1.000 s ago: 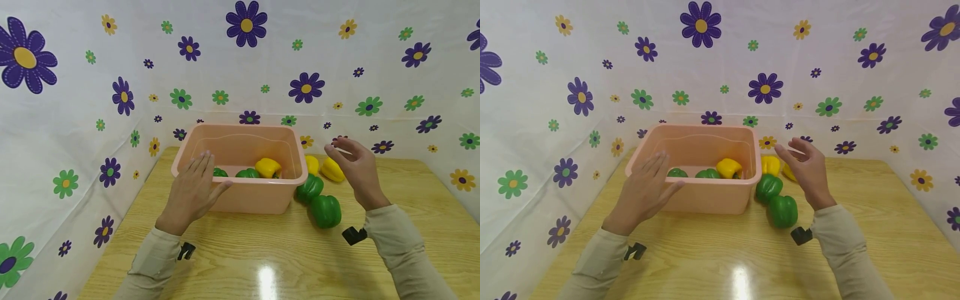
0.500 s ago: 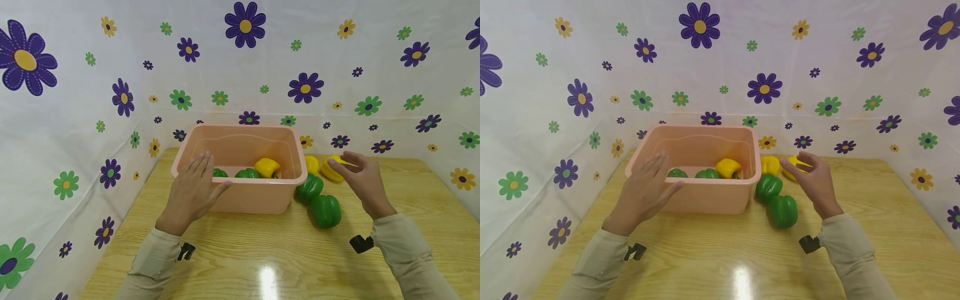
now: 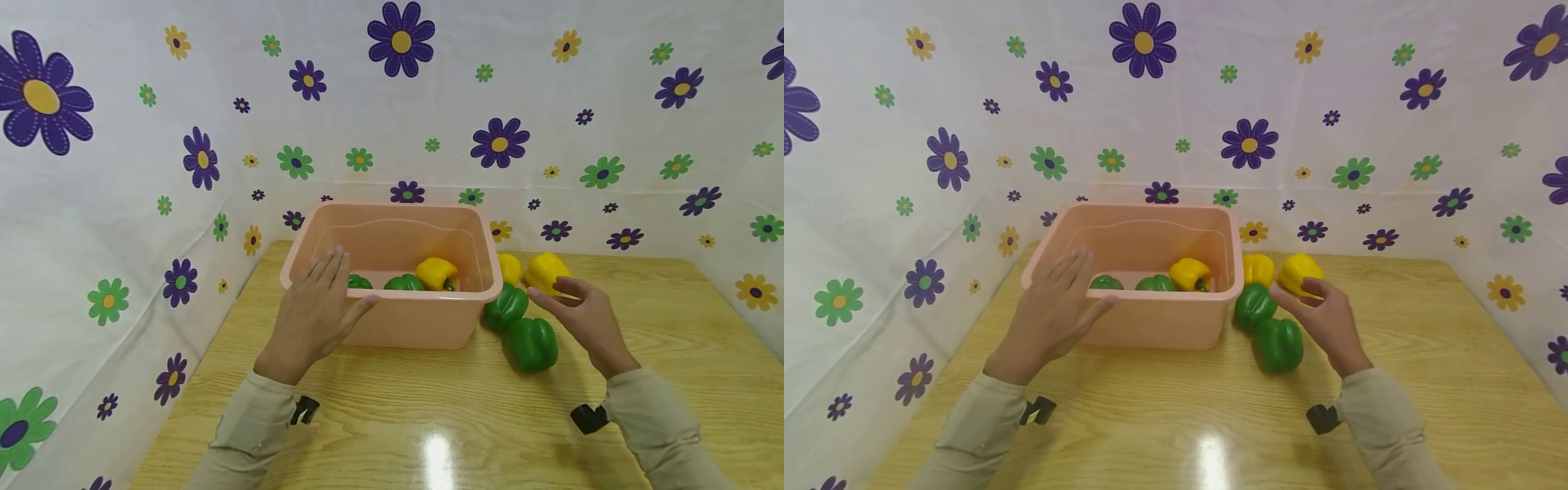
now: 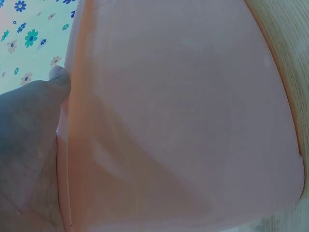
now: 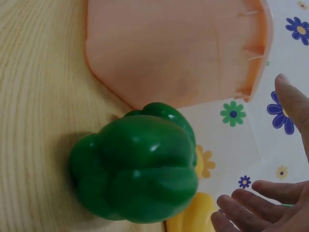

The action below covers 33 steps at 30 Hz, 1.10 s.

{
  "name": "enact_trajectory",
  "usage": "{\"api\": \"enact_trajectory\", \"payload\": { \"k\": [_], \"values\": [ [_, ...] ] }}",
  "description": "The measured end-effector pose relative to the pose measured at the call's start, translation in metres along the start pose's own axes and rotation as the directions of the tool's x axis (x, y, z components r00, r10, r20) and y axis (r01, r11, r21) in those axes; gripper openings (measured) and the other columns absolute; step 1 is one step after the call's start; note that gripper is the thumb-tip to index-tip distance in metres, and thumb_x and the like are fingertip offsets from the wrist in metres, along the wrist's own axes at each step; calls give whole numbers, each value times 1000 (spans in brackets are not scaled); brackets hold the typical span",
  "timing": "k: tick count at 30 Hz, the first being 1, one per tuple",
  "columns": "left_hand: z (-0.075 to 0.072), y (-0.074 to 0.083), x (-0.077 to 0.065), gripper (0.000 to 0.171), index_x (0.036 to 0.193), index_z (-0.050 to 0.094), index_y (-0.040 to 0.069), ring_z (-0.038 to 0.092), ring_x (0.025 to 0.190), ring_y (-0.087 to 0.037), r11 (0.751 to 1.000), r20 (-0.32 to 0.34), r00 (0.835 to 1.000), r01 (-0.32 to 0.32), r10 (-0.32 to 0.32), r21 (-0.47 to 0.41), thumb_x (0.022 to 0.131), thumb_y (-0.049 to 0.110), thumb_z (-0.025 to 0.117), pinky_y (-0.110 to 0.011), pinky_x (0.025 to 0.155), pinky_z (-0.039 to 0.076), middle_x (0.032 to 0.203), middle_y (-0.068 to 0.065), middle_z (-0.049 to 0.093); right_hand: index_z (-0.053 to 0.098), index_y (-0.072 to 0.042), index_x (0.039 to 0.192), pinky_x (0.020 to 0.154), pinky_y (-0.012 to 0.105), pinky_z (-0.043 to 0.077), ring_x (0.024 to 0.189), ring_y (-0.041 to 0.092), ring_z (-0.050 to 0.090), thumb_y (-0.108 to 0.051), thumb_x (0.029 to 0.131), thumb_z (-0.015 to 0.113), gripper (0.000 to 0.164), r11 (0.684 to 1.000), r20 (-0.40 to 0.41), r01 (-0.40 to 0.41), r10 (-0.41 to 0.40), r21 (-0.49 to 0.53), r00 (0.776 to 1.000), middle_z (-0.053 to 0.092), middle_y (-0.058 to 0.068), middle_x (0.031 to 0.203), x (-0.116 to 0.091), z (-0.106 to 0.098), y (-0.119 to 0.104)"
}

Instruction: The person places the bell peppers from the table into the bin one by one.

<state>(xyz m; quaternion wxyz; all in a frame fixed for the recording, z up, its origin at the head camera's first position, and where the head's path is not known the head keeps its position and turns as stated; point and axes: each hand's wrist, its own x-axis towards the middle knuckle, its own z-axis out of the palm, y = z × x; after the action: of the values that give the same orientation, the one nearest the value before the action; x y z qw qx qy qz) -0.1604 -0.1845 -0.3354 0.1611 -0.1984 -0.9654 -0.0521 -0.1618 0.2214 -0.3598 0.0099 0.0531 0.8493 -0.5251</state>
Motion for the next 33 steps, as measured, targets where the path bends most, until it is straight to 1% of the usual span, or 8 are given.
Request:
{"api": "enact_trajectory", "payload": {
  "k": [6,11,17,24,33],
  "values": [
    [0,1,0,88,154,31,-8,29,149,-37,1000,1,1000,2,-2,9,102,62,45,-48,124,18,161,-24,29,26,3,158,112,58,38,138,42,43,-65,87,69,107,998,18,-53,54,-31,998,35,27,157,-2,3,10],
    [0,1,0,89,154,31,-8,29,149,-37,1000,3,1000,2,-2,7,102,62,45,-48,124,17,161,-24,29,25,5,157,113,59,37,139,43,41,-66,86,69,111,995,39,-87,89,-55,995,34,27,158,-2,6,19],
    [1,0,0,88,154,31,-8,30,149,-37,1000,3,1000,2,-2,5,102,61,45,-49,124,18,161,-24,29,24,7,157,114,58,37,139,44,41,-68,85,69,113,987,58,-132,137,-93,989,33,28,157,-5,11,23],
    [2,0,0,88,155,30,-8,29,149,-37,1000,8,1000,6,-5,-3,103,62,42,-49,124,18,161,-24,28,24,8,156,113,57,38,141,46,38,-65,88,68,109,986,84,-123,133,-115,987,31,29,158,-7,14,31],
    [2,0,-1,87,154,31,-8,30,149,-37,1000,1,1000,3,-3,-4,103,60,44,-49,124,18,161,-24,29,25,8,156,112,57,40,138,46,40,-65,87,70,110,984,102,-130,143,-125,985,31,31,157,-12,19,37]
  ]
}}
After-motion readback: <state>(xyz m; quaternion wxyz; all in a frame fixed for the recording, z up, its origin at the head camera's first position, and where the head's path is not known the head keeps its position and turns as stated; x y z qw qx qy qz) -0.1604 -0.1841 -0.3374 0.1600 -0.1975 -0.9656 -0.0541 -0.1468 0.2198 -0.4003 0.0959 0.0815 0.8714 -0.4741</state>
